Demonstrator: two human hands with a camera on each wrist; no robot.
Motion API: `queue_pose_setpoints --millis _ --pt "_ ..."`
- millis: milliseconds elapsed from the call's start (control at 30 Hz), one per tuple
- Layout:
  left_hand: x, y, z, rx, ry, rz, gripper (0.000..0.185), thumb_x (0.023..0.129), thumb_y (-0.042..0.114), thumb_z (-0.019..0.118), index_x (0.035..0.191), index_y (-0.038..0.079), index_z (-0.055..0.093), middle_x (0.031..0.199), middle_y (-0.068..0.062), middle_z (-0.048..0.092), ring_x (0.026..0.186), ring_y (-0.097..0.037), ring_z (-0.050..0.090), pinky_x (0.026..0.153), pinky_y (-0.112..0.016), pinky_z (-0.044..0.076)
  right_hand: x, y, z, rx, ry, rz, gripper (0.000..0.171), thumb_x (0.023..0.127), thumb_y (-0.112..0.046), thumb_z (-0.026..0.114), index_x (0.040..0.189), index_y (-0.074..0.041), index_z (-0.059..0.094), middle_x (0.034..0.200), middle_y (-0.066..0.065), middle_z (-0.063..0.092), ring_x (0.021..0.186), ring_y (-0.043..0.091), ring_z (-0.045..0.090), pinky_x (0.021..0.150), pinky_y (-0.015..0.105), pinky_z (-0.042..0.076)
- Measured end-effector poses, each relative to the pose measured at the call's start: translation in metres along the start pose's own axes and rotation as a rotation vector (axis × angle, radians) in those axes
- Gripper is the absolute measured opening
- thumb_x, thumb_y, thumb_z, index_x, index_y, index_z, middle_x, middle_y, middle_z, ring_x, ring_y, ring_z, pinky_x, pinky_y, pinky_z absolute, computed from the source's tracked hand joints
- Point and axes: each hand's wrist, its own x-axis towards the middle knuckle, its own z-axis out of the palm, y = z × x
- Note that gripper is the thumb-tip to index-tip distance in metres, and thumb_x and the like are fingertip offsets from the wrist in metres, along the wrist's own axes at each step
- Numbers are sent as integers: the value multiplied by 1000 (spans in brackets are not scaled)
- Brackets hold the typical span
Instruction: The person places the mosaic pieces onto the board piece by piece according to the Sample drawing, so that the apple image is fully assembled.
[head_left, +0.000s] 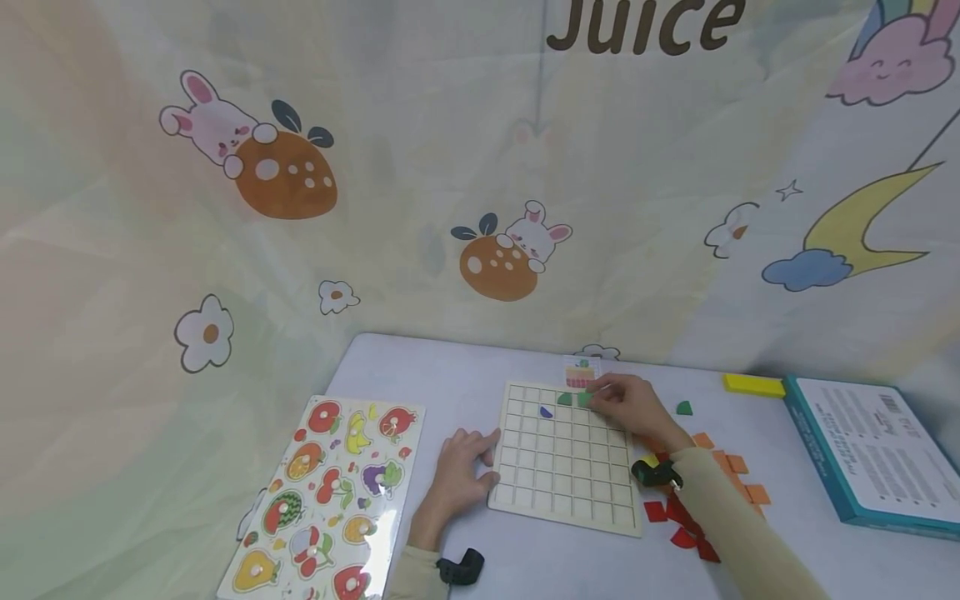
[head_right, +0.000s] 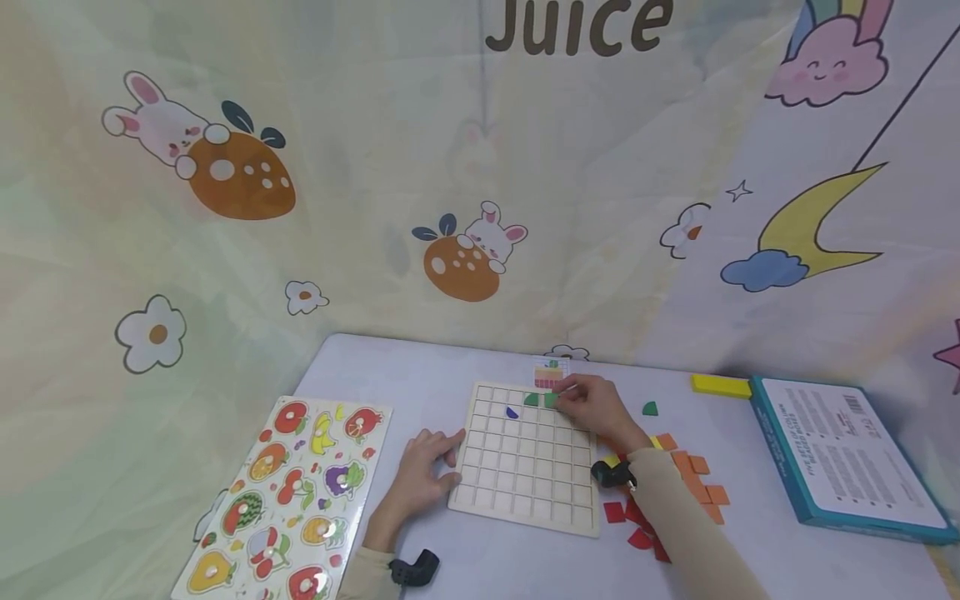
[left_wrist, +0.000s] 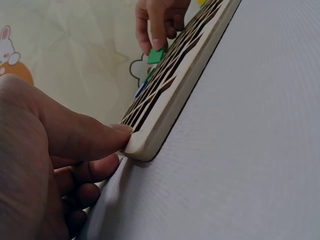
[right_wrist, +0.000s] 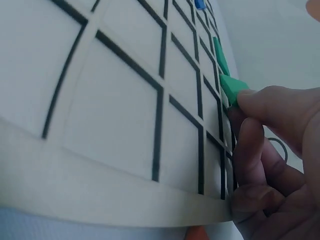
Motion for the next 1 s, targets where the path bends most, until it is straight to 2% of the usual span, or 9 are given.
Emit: queue_pose_setpoints --millis 133,300,567,733,900,1000 --pt "0 -1 -1 6 13 15 65 76 14 81 140 12 70 78 15 53 85 -4 39 81 -29 33 1 -1 4 -33 18 -13 21 95 -23 78 114 -14 77 98 4 77 82 16 66 75 30 51" --pt "0 -1 -1 -1 17 16 65 76 12 81 140 11 70 78 15 54 85 -3 39 80 -29 33 1 -3 9 -56 28 -19 25 96 -25 77 117 -12 78 99 3 76 85 18 65 78 31 51" --pt "0 2 -3 -4 18 15 65 75 12 80 140 10 70 78 14 55 84 -3 38 80 -29 32 -3 -2 12 -99 46 -47 25 98 -24 75 118 -11 81 111 8 78 100 23 70 89 44 55" --pt "-2 3 -3 -4 18 20 65 75 12 80 139 9 70 79 12 55 84 -4 39 80 -30 33 -6 2 10 -77 59 -55 29 99 -28 74 123 -13 80 114 8 77 95 20 66 82 34 52" --pt "-2 4 -2 -8 11 7 64 76 13 80 139 10 70 79 13 55 84 -5 39 80 -29 33 -15 11 -10 1 180 -64 36 100 -27 73 131 -9 75 105 10 75 85 22 62 67 26 50" --pt "-2 5 -2 -9 8 -1 64 76 13 80 140 10 70 79 14 54 84 -5 40 80 -29 33 -21 23 -33 -30 227 -32 41 101 -31 72 134 -7 72 105 13 74 89 25 63 68 25 51"
